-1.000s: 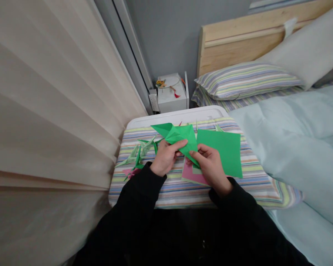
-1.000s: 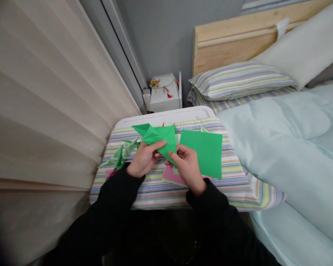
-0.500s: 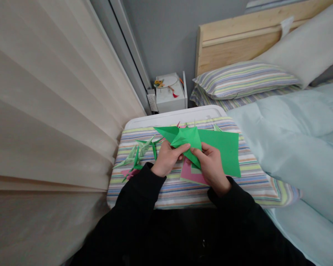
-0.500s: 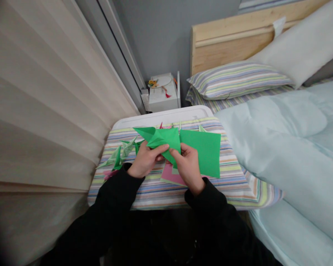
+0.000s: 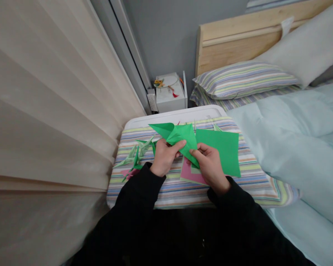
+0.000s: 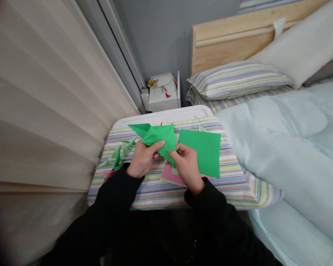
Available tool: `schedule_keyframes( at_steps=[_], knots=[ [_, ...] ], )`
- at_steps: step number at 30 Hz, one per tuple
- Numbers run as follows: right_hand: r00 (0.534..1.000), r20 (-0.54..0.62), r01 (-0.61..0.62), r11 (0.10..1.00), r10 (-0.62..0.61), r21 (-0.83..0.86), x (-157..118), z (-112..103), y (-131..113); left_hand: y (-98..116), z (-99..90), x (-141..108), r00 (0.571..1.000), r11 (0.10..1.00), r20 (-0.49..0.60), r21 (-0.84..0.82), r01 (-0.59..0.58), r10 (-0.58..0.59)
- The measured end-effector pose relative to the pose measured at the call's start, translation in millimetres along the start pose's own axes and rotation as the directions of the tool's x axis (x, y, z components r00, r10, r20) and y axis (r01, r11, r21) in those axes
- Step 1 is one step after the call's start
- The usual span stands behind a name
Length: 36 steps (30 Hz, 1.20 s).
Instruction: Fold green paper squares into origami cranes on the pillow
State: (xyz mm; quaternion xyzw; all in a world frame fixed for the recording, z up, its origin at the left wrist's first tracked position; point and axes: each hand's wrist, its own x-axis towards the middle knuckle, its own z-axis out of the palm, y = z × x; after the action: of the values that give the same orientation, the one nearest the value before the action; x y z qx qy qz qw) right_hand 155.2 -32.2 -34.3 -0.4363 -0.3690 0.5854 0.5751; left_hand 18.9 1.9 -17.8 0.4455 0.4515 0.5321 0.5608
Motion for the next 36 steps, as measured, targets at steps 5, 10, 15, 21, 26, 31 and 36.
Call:
schedule_keyframes(
  at_steps=[5,10,15,21,26,31,36],
  knots=[
    [1.0,-0.022,-0.018,1.0,0.018,0.019,0,0,-1,1,2.4,-3,0.994,0.998,0.104,0.06,0.025,-0.031],
    [1.0,-0.013,-0.018,1.0,0.018,0.005,1,1,-1,1,0.7,-4,0.998,0.996,0.057,0.093,-0.017,0.012],
    [0.999,-0.001,-0.042,0.999,0.042,0.005,2,2,-2,1,-1.4,1,0.995,0.996,-0.061,0.041,-0.081,0.084],
    [0.996,0.008,-0.09,0.996,0.09,0.015,1,2,-4,6,2.0,5,0.973,0.987,-0.204,-0.099,-0.126,0.104],
    [0.995,0.017,-0.1,0.994,0.1,0.038,0,2,-2,8,1.6,8,0.954,0.973,-0.274,-0.154,-0.17,0.123],
    [0.995,0.017,-0.095,0.992,0.094,0.083,-1,0,0,10,0.5,9,0.94,0.965,-0.322,-0.19,-0.182,0.114],
    [0.998,-0.058,0.013,0.986,-0.003,0.168,-2,-5,0,14,-1.8,9,0.942,0.958,-0.315,-0.214,-0.191,0.117]
  ],
)
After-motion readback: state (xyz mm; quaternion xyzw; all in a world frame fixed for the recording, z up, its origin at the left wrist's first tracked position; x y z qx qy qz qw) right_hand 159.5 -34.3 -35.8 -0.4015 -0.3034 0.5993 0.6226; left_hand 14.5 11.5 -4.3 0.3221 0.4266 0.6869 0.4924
